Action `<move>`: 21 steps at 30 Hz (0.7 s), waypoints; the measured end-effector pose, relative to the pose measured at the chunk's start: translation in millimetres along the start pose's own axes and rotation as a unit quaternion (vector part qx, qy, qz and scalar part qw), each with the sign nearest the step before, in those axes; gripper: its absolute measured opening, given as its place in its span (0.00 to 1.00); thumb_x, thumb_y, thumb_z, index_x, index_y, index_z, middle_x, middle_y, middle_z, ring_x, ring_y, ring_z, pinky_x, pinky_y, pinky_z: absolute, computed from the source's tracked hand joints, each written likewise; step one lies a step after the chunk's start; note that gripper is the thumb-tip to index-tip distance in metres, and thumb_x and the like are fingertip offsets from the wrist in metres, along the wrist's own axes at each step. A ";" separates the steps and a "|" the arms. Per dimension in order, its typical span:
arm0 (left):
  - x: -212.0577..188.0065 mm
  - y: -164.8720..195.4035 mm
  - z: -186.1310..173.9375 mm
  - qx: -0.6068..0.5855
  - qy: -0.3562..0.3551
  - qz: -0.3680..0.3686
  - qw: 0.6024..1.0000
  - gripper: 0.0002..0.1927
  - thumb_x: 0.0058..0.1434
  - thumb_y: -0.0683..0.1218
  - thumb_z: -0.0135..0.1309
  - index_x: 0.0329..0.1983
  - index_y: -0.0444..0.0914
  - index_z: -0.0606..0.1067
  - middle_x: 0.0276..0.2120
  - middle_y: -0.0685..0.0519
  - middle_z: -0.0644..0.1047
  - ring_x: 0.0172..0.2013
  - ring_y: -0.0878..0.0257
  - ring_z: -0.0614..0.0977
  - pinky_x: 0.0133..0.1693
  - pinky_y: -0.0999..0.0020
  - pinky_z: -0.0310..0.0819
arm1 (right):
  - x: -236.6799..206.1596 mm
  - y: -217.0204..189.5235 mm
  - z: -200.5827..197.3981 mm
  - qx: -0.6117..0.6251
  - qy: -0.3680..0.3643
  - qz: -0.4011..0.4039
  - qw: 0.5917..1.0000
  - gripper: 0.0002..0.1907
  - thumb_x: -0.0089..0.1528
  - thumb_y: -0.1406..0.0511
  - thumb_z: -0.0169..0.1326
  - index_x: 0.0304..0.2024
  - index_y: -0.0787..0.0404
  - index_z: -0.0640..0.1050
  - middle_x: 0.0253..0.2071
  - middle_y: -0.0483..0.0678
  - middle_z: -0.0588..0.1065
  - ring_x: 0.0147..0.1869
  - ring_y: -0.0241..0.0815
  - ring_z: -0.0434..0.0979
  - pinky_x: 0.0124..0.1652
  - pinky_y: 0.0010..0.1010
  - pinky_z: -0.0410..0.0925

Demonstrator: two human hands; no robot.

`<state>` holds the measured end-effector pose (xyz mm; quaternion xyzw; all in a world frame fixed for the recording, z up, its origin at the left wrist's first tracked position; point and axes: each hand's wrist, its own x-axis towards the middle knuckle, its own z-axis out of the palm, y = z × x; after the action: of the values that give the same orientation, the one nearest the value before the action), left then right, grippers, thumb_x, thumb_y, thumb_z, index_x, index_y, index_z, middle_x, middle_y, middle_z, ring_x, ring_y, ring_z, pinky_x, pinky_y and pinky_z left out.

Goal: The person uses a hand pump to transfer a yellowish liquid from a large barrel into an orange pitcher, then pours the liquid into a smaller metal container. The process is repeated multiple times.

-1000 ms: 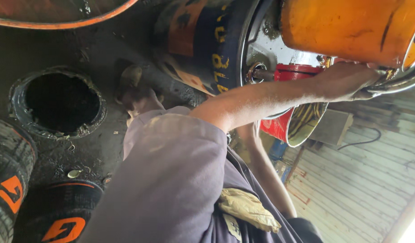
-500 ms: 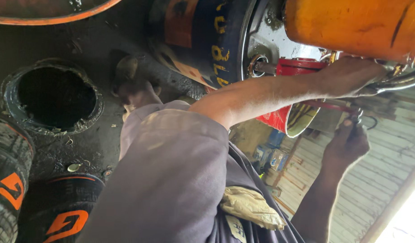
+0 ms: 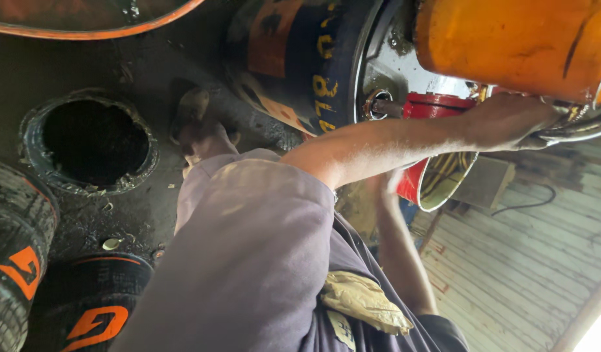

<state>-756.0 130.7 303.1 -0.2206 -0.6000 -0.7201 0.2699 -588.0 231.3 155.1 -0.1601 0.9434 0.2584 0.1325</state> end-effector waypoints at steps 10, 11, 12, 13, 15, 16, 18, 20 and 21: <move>-2.6 -6.0 7.0 -0.017 -0.057 -0.023 0.998 0.15 0.59 0.54 0.64 0.44 0.48 0.73 0.37 0.56 0.80 0.40 0.56 0.82 0.42 0.54 0.73 | -92.8 -9.1 -134.7 0.533 -0.048 0.375 0.757 0.14 0.67 0.57 0.52 0.42 0.63 0.74 0.27 0.44 0.69 0.27 0.41 0.68 0.27 0.38 0.64; -1.6 -6.4 5.7 -0.040 -0.081 -0.036 0.995 0.13 0.62 0.52 0.61 0.46 0.48 0.73 0.37 0.56 0.80 0.39 0.58 0.83 0.42 0.56 0.74 | -110.0 9.9 -153.0 0.491 0.128 0.173 0.844 0.13 0.72 0.61 0.52 0.51 0.65 0.73 0.42 0.39 0.69 0.42 0.35 0.72 0.38 0.29 0.69; -1.6 -5.2 4.8 -0.063 -0.103 -0.052 0.991 0.11 0.64 0.50 0.59 0.48 0.48 0.74 0.37 0.57 0.80 0.39 0.61 0.84 0.42 0.58 0.75 | -104.1 40.8 -170.7 0.272 0.193 0.007 0.943 0.08 0.71 0.65 0.55 0.39 0.64 0.77 0.35 0.45 0.73 0.39 0.38 0.74 0.40 0.32 0.68; -1.9 -3.6 3.9 -0.043 -0.089 -0.041 0.994 0.12 0.62 0.52 0.61 0.46 0.47 0.73 0.36 0.56 0.80 0.38 0.59 0.83 0.41 0.57 0.74 | -116.0 62.4 -187.0 0.310 0.212 0.065 0.925 0.07 0.69 0.68 0.53 0.43 0.68 0.78 0.36 0.48 0.76 0.41 0.38 0.76 0.42 0.32 0.68; -1.1 -0.1 -0.2 -0.002 -0.065 -0.016 0.998 0.16 0.60 0.56 0.64 0.43 0.46 0.73 0.35 0.54 0.79 0.37 0.55 0.82 0.40 0.54 0.72 | -111.2 101.4 -201.0 0.440 0.210 0.211 0.847 0.12 0.77 0.63 0.53 0.46 0.67 0.78 0.39 0.51 0.77 0.36 0.34 0.76 0.36 0.27 0.67; -2.4 1.5 -0.9 0.002 -0.051 -0.009 0.999 0.17 0.59 0.56 0.65 0.43 0.45 0.73 0.35 0.53 0.79 0.37 0.54 0.82 0.40 0.54 0.72 | -106.6 117.7 -200.7 0.418 0.207 0.271 0.842 0.13 0.76 0.61 0.55 0.48 0.67 0.77 0.40 0.55 0.78 0.34 0.35 0.77 0.33 0.29 0.67; -5.0 1.3 -3.1 0.010 -0.022 0.008 1.000 0.19 0.57 0.56 0.66 0.44 0.44 0.73 0.35 0.51 0.80 0.38 0.50 0.81 0.39 0.53 0.71 | -82.1 141.5 -179.8 0.238 0.284 0.148 0.917 0.12 0.75 0.64 0.51 0.50 0.69 0.79 0.40 0.57 0.80 0.40 0.43 0.80 0.39 0.35 0.71; -4.1 3.7 -3.3 0.005 -0.046 -0.021 0.999 0.19 0.58 0.55 0.65 0.47 0.44 0.73 0.36 0.50 0.80 0.39 0.50 0.82 0.40 0.54 0.73 | -59.3 150.9 -139.3 0.095 0.255 0.159 0.949 0.12 0.75 0.63 0.51 0.50 0.66 0.80 0.36 0.58 0.80 0.36 0.49 0.80 0.36 0.40 0.71; -2.9 3.8 -4.1 0.004 -0.058 -0.035 0.998 0.19 0.59 0.54 0.64 0.49 0.44 0.73 0.37 0.50 0.80 0.39 0.50 0.82 0.41 0.54 0.74 | -46.6 151.3 -115.5 0.048 0.195 0.234 0.951 0.12 0.76 0.60 0.53 0.47 0.63 0.81 0.32 0.58 0.79 0.30 0.51 0.78 0.31 0.42 0.70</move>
<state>-751.2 126.5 303.3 -0.2400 -0.6245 -0.7128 0.2104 -620.7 304.3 333.9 0.0248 0.9732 0.1997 -0.1111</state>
